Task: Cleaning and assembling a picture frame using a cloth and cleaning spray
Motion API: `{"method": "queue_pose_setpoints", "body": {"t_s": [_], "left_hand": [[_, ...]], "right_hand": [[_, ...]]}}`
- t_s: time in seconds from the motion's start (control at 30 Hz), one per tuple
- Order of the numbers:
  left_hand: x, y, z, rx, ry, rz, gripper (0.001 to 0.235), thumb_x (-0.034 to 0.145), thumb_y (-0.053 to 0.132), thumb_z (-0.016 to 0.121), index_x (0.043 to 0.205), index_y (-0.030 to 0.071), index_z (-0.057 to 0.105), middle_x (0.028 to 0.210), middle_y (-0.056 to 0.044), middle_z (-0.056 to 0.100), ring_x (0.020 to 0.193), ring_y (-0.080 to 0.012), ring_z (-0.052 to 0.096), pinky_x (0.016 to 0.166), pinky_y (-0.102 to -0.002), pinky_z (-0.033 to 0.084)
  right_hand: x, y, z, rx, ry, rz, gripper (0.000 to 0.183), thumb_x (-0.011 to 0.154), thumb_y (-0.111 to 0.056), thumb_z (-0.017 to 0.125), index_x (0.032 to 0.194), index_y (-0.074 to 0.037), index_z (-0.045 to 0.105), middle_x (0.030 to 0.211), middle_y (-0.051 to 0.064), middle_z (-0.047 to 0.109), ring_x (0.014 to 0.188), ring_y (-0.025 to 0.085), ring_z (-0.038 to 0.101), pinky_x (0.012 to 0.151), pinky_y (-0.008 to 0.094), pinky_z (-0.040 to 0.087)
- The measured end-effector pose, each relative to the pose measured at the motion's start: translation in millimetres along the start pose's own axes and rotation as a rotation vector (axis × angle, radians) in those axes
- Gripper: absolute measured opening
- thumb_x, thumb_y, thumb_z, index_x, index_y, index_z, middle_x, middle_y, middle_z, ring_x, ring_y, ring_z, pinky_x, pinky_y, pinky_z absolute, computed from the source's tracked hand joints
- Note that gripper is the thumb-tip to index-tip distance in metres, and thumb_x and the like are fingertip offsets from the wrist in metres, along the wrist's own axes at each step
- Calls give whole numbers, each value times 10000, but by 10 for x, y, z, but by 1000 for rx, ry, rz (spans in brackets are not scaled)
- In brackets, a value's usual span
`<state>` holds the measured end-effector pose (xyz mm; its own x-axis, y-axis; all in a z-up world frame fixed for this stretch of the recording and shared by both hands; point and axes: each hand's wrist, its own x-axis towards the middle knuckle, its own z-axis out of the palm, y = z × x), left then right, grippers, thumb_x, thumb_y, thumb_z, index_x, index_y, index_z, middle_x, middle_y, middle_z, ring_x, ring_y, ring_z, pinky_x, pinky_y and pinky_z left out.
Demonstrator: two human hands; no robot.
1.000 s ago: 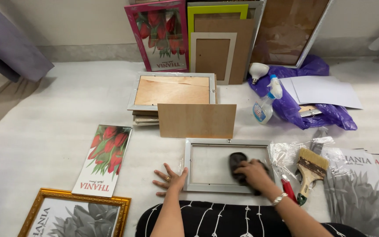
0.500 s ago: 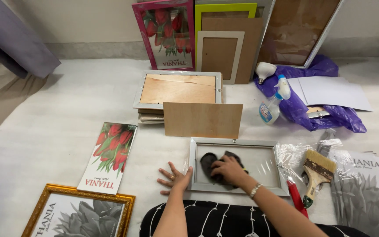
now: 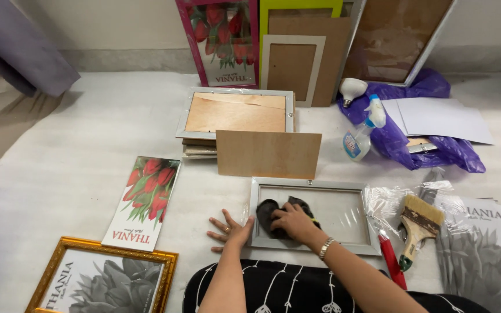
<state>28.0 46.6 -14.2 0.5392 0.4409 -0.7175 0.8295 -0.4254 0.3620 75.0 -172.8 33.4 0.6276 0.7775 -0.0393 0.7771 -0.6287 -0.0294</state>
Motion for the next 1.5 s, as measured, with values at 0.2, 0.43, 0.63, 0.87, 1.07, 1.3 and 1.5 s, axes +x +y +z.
{"method": "queue_pose_setpoints", "body": {"t_s": [0.2,0.43,0.63,0.87,1.07,1.3,1.5], "left_hand": [[8,19,28,13,25,-18,1080,880,850,420,1591,399,-257,1624,-61,-444,1453,-491,-380,1055,-812,-202],[75,-18,93,15,45,-11,1091,870,863,419,1591,401,-257,1626,-64,-440,1449,-494,-382,1046,-816,-206],[78,-23,63,13,30,-9,1102,867,865,425,1589,398,-263,1621,-66,-449,1448,-500,-378,1035,-820,-210],[107,-7,67,1,27,-1,1102,871,860,437,1586,403,-266,1616,-67,-457,1444,-506,-383,1026,-827,-211],[-196,118,-110,49,-10,-43,1072,885,826,397,1595,371,-264,1607,-60,-493,1440,-487,-414,1071,-793,-175],[-333,181,-225,71,-52,-41,1079,874,816,375,1608,333,-250,1604,-61,-517,1434,-479,-441,1111,-760,-136],[-261,158,-167,67,-36,-55,1105,847,844,379,1604,349,-256,1604,-54,-519,1443,-469,-434,1110,-760,-141]], "right_hand": [[-1004,882,104,18,-181,113,278,899,-210,574,955,-445,711,1215,-153,594,1187,270,533,939,450,495],[-1346,1047,177,-29,-190,218,321,916,-195,538,987,-464,699,1215,-145,593,1195,277,549,934,427,517],[-624,365,28,17,-6,17,213,895,-252,581,930,-423,704,1140,-129,626,1134,293,545,889,438,484],[-857,756,-16,5,-103,61,237,887,-233,602,925,-441,709,1166,-150,609,1199,278,514,961,457,477],[-1132,1124,-224,87,-249,271,268,893,-191,585,913,-391,763,1234,-196,614,1178,216,506,1055,405,446],[-1208,998,-337,106,-232,322,279,886,-107,611,971,-287,807,1257,-131,639,1173,240,517,1096,432,433],[-1924,1283,-353,78,-256,446,305,874,-137,565,952,-305,808,1281,-178,616,1057,204,528,990,366,454]]}}
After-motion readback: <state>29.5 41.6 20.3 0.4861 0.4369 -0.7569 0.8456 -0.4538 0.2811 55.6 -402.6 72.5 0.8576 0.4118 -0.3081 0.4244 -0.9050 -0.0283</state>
